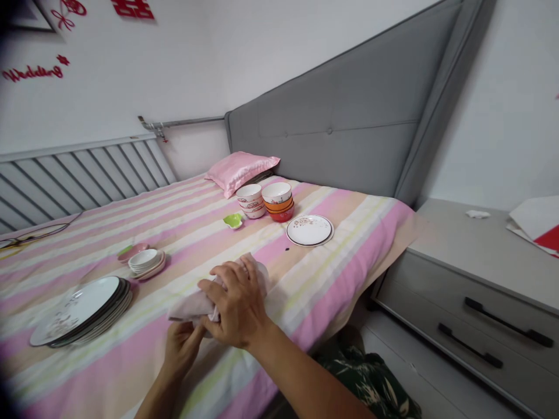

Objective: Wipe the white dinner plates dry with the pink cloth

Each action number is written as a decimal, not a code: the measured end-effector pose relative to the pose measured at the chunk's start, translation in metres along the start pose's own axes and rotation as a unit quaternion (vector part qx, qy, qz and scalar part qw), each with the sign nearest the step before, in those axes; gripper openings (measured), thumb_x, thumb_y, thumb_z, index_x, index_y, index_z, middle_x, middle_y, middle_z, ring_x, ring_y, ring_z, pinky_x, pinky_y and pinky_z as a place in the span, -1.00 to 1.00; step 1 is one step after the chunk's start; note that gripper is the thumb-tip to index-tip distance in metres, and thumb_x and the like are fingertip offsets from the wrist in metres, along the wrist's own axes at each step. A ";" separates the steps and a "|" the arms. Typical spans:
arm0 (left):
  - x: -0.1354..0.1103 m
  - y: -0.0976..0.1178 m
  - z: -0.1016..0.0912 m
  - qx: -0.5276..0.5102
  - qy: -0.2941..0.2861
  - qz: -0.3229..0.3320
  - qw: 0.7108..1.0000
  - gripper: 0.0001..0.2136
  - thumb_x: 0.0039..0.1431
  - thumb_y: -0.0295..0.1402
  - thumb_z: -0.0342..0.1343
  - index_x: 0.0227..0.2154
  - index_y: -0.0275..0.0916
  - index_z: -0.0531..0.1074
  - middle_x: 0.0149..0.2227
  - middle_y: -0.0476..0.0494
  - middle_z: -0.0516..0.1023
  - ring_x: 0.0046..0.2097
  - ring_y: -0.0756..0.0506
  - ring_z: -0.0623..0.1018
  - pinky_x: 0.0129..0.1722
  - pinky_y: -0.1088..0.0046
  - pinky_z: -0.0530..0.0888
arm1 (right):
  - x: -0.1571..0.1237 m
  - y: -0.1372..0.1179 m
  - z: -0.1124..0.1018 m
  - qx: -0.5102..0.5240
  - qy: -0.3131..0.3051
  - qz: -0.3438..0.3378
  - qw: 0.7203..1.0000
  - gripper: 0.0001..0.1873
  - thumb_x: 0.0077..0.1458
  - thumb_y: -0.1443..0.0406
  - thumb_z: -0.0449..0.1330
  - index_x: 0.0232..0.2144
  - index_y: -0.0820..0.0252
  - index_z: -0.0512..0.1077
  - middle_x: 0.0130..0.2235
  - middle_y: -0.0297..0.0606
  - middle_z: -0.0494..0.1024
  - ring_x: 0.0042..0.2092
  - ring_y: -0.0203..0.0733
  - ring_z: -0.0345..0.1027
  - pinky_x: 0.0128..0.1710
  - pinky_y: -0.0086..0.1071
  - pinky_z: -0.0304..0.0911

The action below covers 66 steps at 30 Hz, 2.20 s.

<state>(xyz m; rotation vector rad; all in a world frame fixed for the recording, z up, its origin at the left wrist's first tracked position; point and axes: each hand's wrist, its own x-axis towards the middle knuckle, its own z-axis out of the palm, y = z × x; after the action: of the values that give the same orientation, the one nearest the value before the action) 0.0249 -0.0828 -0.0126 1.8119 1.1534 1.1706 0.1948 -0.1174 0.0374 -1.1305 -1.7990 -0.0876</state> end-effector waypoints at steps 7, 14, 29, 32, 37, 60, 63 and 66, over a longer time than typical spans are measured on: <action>0.000 0.003 -0.001 0.002 -0.021 0.014 1.000 -0.67 -0.08 -0.10 0.20 -0.46 -0.33 0.53 -0.46 -0.17 0.57 -0.38 -0.17 0.52 -0.34 0.36 0.48 | 0.005 0.007 -0.002 0.017 0.005 0.016 1.000 -0.55 -0.16 0.15 0.25 -0.15 0.07 0.38 -0.09 -0.23 0.38 -0.01 -0.04 0.18 0.15 -0.08 -0.12; 0.003 0.011 0.000 -0.031 -0.039 0.017 0.999 -0.52 0.04 -0.17 0.15 0.01 -0.30 0.37 -0.01 -0.24 0.48 0.04 -0.25 0.43 -0.02 0.32 0.39 | 0.005 0.036 0.000 0.124 0.079 0.176 0.973 -0.82 0.02 0.25 0.12 -0.28 0.16 0.39 -0.26 -0.22 0.43 -0.17 -0.14 0.26 -0.15 -0.29 0.16; 0.004 0.002 0.015 -0.077 -0.207 -0.082 0.972 -0.67 0.12 -0.19 0.10 -0.21 -0.38 0.46 -0.26 -0.24 0.57 -0.20 -0.19 0.52 -0.18 0.35 0.43 | -0.007 0.079 0.014 0.453 0.223 0.472 0.723 -0.43 -0.04 0.05 0.19 0.02 0.13 0.35 -0.03 -0.22 0.48 -0.01 -0.12 0.36 -0.12 -0.34 0.29; 0.005 0.003 0.013 -0.110 -0.186 -0.070 0.974 -0.68 0.15 -0.21 0.08 -0.15 -0.36 0.43 -0.23 -0.23 0.55 -0.15 -0.17 0.49 -0.15 0.36 0.41 | -0.007 0.078 0.013 0.473 0.219 0.489 0.700 -0.44 -0.03 0.07 0.18 0.05 0.06 0.33 0.00 -0.27 0.47 0.02 -0.15 0.34 -0.09 -0.35 0.29; 0.004 0.003 0.009 -0.110 -0.121 -0.024 0.986 -0.70 0.12 -0.22 0.10 -0.19 -0.36 0.44 -0.24 -0.22 0.52 -0.22 -0.13 0.47 -0.23 0.43 0.40 | -0.006 0.071 0.011 0.526 0.218 0.532 0.626 -0.48 -0.03 0.08 0.19 0.02 0.00 0.35 -0.03 -0.35 0.49 0.01 -0.19 0.36 -0.13 -0.39 0.33; 0.002 0.012 -0.001 -0.073 -0.153 0.058 0.984 -0.83 0.16 -0.30 0.05 -0.46 -0.27 0.38 -0.46 -0.03 0.23 -0.39 -0.01 0.27 -0.29 0.52 0.32 | -0.010 0.044 0.012 0.107 0.236 0.259 0.930 -0.42 0.05 0.17 0.14 0.10 0.11 0.11 0.07 -0.08 0.26 0.09 -0.03 0.13 0.06 -0.04 0.10; 0.002 0.011 -0.001 -0.076 -0.150 0.056 0.984 -0.84 0.17 -0.30 0.05 -0.44 -0.27 0.39 -0.45 -0.03 0.24 -0.38 -0.01 0.27 -0.29 0.52 0.32 | -0.006 0.041 0.011 0.075 0.269 0.231 0.932 -0.57 0.07 0.21 0.13 0.00 0.13 0.19 -0.01 -0.11 0.30 0.04 -0.06 0.18 0.03 -0.04 0.14; 0.002 0.010 -0.001 -0.079 -0.152 0.055 0.984 -0.84 0.17 -0.30 0.04 -0.44 -0.27 0.38 -0.45 -0.03 0.24 -0.37 -0.01 0.27 -0.28 0.52 0.32 | -0.003 0.039 0.007 0.086 0.264 0.175 0.945 -0.80 0.12 0.33 0.05 -0.17 0.13 0.34 -0.15 -0.18 0.39 -0.06 -0.15 0.26 -0.05 -0.18 0.24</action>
<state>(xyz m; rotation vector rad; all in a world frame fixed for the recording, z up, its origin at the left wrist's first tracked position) 0.0274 -0.0845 -0.0031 1.8712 0.7744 0.9734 0.2186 -0.0935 0.0157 -1.1515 -1.0952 -0.0184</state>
